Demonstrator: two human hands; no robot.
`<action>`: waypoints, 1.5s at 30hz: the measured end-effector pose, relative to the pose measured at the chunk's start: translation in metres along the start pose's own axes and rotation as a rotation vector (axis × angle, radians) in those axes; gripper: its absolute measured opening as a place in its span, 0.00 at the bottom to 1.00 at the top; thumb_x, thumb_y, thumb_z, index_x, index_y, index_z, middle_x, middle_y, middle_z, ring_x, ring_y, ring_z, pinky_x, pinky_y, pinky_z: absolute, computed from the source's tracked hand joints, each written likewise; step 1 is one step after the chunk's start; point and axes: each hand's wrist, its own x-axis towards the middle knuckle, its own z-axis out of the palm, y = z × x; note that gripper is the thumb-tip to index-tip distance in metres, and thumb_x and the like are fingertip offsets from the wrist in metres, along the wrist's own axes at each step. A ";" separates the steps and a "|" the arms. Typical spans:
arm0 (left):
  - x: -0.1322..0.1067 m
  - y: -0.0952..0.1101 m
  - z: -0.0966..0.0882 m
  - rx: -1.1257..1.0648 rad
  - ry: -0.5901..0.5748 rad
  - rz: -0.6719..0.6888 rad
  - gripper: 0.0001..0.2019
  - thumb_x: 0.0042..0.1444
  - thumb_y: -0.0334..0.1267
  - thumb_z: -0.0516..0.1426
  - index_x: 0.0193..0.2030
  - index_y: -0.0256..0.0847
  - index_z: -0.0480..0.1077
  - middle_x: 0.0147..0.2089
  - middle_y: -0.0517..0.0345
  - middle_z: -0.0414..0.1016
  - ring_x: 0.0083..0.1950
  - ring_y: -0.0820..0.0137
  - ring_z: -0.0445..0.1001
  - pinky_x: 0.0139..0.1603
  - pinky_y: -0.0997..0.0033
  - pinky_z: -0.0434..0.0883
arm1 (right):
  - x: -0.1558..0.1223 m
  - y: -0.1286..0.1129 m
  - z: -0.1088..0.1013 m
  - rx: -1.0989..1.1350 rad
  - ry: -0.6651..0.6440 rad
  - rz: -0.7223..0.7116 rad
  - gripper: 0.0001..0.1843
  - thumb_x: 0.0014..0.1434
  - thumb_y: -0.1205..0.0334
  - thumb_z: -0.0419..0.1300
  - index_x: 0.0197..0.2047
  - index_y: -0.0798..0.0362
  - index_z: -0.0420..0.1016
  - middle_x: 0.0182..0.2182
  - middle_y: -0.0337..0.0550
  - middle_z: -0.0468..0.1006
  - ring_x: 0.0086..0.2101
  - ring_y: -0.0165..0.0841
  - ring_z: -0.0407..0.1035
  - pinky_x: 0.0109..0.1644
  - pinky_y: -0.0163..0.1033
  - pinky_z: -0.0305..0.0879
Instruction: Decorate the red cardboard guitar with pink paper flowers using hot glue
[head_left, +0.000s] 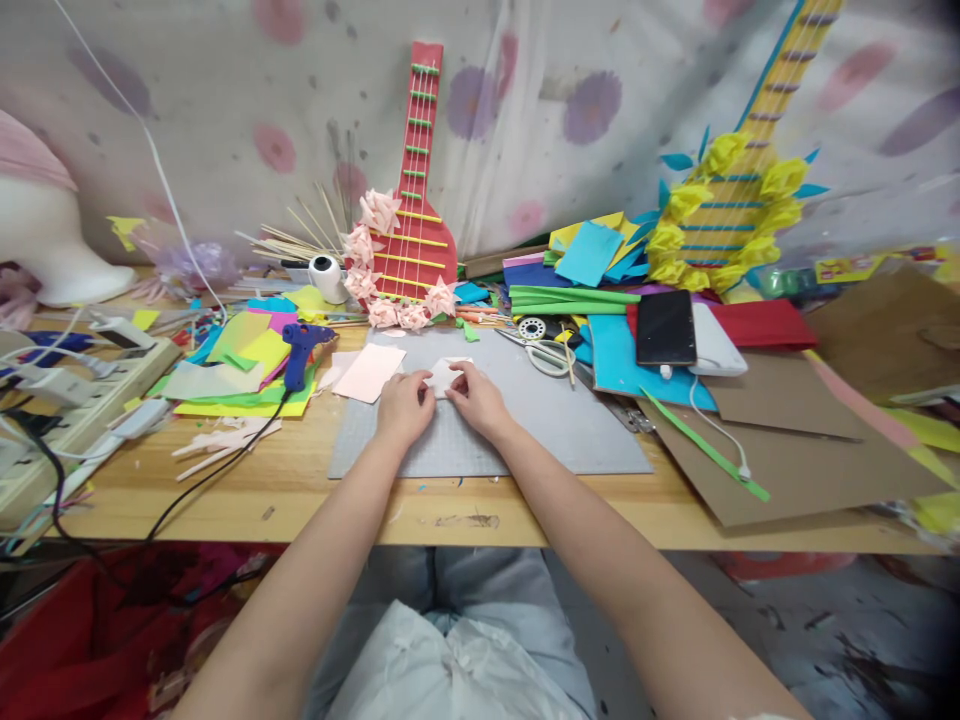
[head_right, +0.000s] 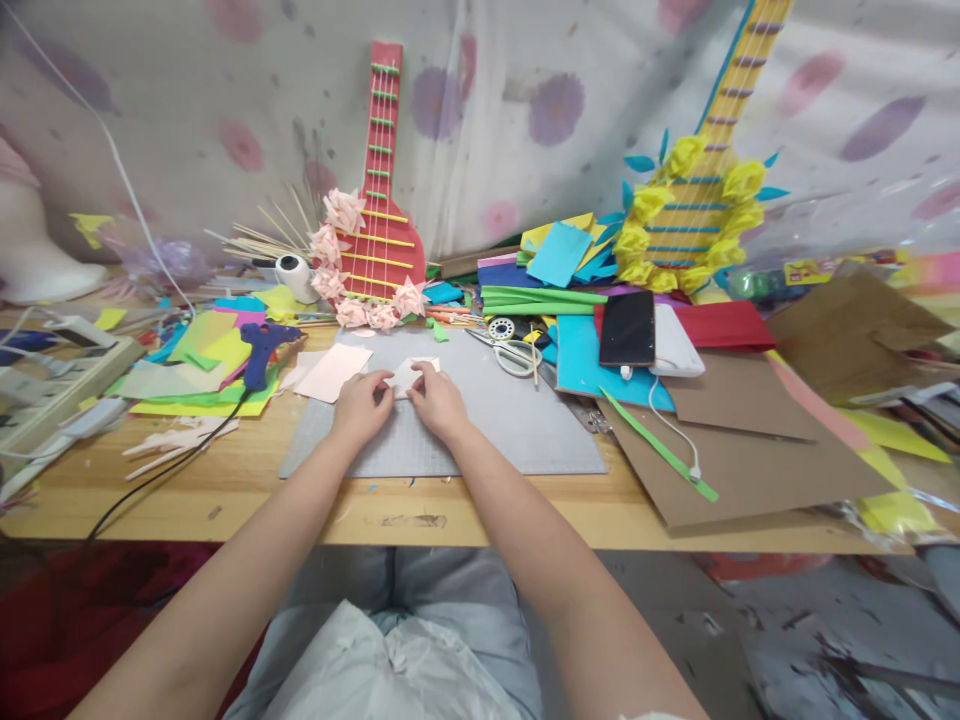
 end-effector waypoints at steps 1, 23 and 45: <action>0.000 0.000 0.000 0.005 0.004 -0.013 0.15 0.52 0.34 0.52 0.46 0.39 0.71 0.33 0.55 0.76 0.42 0.61 0.69 0.47 0.60 0.65 | 0.001 0.000 0.001 -0.005 0.010 0.016 0.20 0.52 0.68 0.57 0.49 0.51 0.63 0.31 0.38 0.74 0.35 0.32 0.66 0.41 0.38 0.61; 0.002 0.002 0.005 -0.007 0.005 -0.053 0.16 0.49 0.34 0.56 0.47 0.41 0.69 0.31 0.57 0.75 0.41 0.61 0.68 0.45 0.61 0.64 | 0.001 -0.010 0.007 -0.114 0.081 0.097 0.19 0.50 0.70 0.53 0.47 0.54 0.64 0.29 0.42 0.73 0.36 0.37 0.65 0.43 0.41 0.60; 0.003 0.006 0.009 0.108 -0.034 -0.031 0.08 0.51 0.34 0.54 0.38 0.42 0.70 0.32 0.55 0.74 0.43 0.61 0.67 0.47 0.61 0.61 | 0.001 -0.013 0.006 -0.288 0.033 0.080 0.04 0.55 0.68 0.52 0.35 0.55 0.67 0.33 0.46 0.72 0.36 0.35 0.62 0.41 0.38 0.56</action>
